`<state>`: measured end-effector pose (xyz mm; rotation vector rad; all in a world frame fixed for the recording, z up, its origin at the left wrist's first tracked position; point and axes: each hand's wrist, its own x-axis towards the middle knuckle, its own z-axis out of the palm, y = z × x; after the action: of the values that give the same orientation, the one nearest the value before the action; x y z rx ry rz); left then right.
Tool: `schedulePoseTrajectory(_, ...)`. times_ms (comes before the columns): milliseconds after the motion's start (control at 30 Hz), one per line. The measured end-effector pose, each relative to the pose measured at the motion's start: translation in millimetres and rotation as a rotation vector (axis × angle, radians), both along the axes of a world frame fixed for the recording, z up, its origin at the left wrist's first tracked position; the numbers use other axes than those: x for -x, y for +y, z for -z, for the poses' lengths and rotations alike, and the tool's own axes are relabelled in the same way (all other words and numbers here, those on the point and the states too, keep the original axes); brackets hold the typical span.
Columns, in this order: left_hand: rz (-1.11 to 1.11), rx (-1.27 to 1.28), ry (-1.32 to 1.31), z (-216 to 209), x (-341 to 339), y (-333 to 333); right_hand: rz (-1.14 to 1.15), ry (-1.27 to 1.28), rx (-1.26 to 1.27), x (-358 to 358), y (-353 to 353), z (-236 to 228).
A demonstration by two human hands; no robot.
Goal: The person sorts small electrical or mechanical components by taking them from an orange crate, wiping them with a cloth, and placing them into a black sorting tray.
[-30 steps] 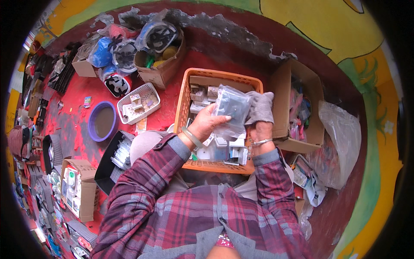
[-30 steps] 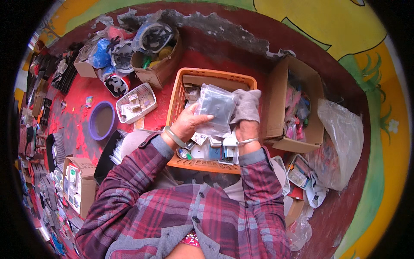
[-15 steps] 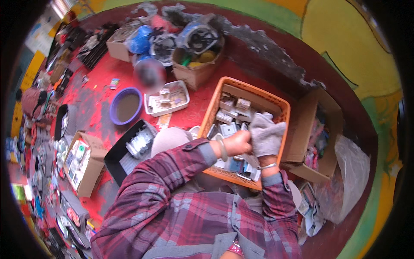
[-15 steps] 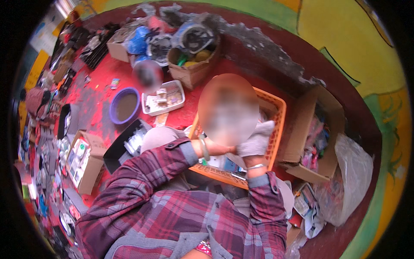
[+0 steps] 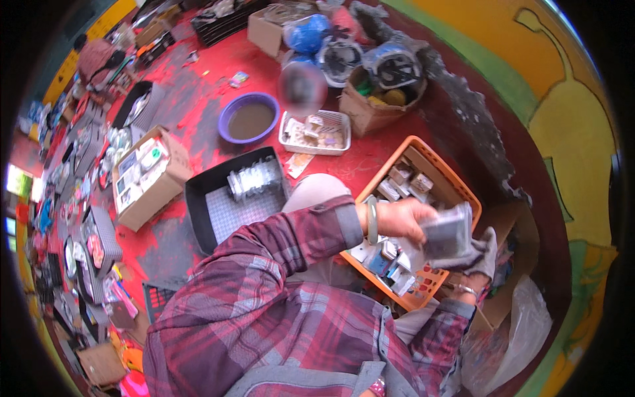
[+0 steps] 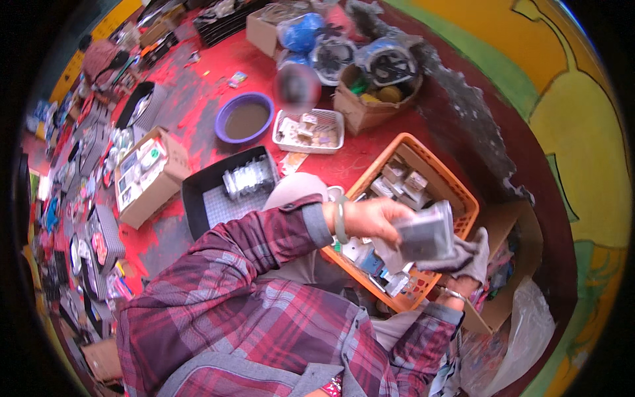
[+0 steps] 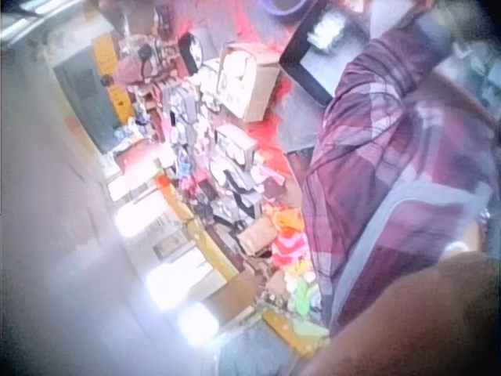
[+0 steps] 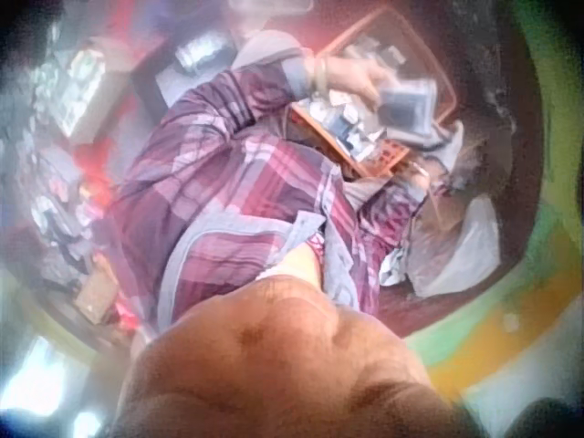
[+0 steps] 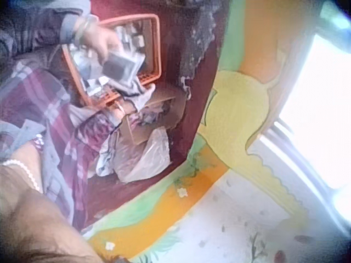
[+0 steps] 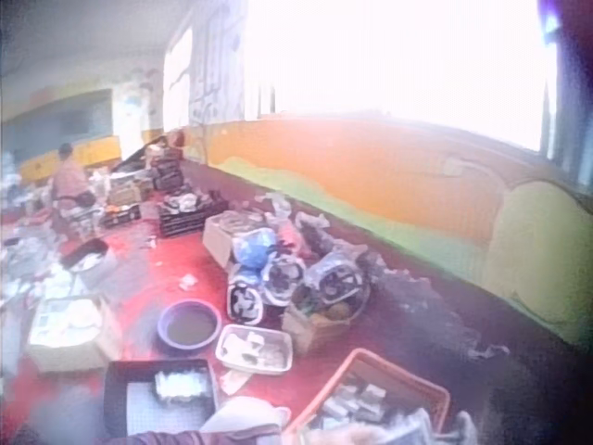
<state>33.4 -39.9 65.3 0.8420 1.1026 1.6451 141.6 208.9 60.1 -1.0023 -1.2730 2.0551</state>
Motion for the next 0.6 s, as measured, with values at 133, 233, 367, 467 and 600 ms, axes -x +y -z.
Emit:
schedulePoseTrajectory(133,-0.387,-0.181,-0.150,-22,28,-100,-0.043,-0.017,0.009,-27,-9,22)
schedulePoseTrajectory(233,-0.766,-0.232,-0.289,-3,38,-195,-0.118,-0.051,0.175,-34,-14,45)
schedulePoseTrajectory(367,-1.101,-0.160,-0.295,65,30,-309,-0.100,-0.137,0.129,-32,-22,73)
schedulePoseTrajectory(467,-1.271,0.132,-0.302,151,6,-368,-0.177,-0.232,0.146,-30,-44,68)
schedulePoseTrajectory(600,-1.335,0.375,-0.425,246,-16,-374,-0.187,-0.307,0.138,-36,-56,77)
